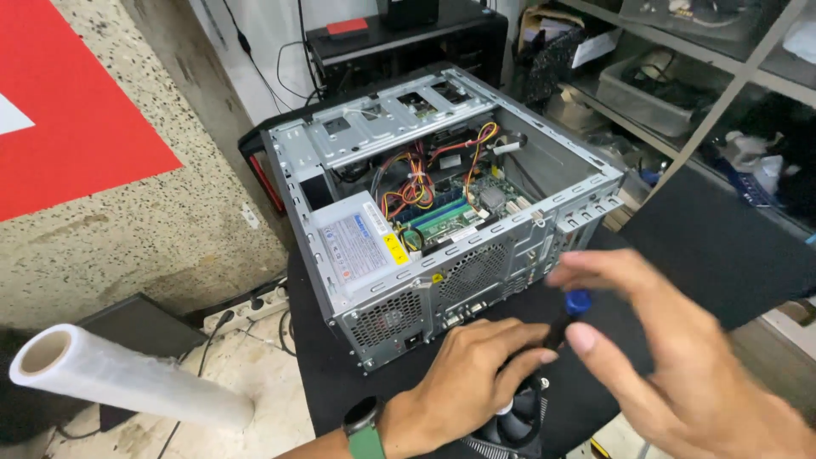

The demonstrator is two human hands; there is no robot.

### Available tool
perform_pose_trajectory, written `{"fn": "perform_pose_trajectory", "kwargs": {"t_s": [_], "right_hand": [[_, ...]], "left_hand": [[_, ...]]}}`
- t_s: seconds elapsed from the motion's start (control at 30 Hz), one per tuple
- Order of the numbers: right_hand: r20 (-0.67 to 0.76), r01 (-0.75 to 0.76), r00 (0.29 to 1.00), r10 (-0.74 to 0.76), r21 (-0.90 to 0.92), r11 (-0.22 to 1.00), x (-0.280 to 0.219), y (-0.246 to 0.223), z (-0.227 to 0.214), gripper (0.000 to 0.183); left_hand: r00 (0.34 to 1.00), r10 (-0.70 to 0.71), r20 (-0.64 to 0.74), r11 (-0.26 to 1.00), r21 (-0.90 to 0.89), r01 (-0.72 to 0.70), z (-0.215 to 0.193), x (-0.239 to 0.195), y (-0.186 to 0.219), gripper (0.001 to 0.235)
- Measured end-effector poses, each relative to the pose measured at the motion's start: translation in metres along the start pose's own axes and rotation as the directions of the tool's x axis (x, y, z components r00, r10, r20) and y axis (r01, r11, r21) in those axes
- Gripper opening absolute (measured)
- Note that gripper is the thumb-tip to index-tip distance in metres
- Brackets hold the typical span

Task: The person uses a screwdriver to remove screws from a CPU cooler fan and heatsink assembly. They separate the fan from the heatsink and place the components on the table.

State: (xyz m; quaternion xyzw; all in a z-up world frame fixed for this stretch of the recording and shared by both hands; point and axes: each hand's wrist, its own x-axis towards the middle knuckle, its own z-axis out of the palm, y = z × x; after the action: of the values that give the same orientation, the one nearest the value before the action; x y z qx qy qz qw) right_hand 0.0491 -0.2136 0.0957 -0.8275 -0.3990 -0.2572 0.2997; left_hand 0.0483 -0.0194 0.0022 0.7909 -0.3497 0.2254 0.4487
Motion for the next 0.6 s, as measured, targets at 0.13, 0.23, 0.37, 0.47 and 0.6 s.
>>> {"fn": "perform_pose_trajectory", "kwargs": {"t_s": [0.13, 0.23, 0.37, 0.47, 0.6], "right_hand": [[0.112, -0.317, 0.911, 0.398, 0.807, 0.498, -0.021, 0.009, 0.047, 0.034], [0.017, -0.173, 0.896, 0.444, 0.934, 0.313, -0.016, 0.009, 0.071, 0.024], [-0.095, -0.089, 0.829, 0.551, 0.95, 0.298, -0.011, 0.008, 0.092, 0.036], [-0.046, -0.14, 0.805, 0.592, 0.954, 0.265, -0.007, 0.01, 0.091, 0.037], [0.052, -0.216, 0.803, 0.594, 0.954, 0.208, -0.008, 0.023, 0.089, 0.036]], "left_hand": [[0.999, -0.028, 0.023, 0.999, -0.036, 0.029, -0.001, -0.002, -0.001, 0.018], [0.998, -0.017, 0.057, 0.999, -0.04, 0.019, -0.001, 0.001, -0.003, 0.013], [0.996, -0.032, 0.088, 0.999, 0.029, 0.03, 0.006, -0.003, -0.01, 0.013], [0.994, -0.046, 0.097, 0.999, 0.01, 0.045, 0.005, -0.002, -0.011, 0.011], [0.993, -0.082, 0.087, 0.995, 0.056, 0.077, 0.012, -0.006, -0.014, 0.02]]}}
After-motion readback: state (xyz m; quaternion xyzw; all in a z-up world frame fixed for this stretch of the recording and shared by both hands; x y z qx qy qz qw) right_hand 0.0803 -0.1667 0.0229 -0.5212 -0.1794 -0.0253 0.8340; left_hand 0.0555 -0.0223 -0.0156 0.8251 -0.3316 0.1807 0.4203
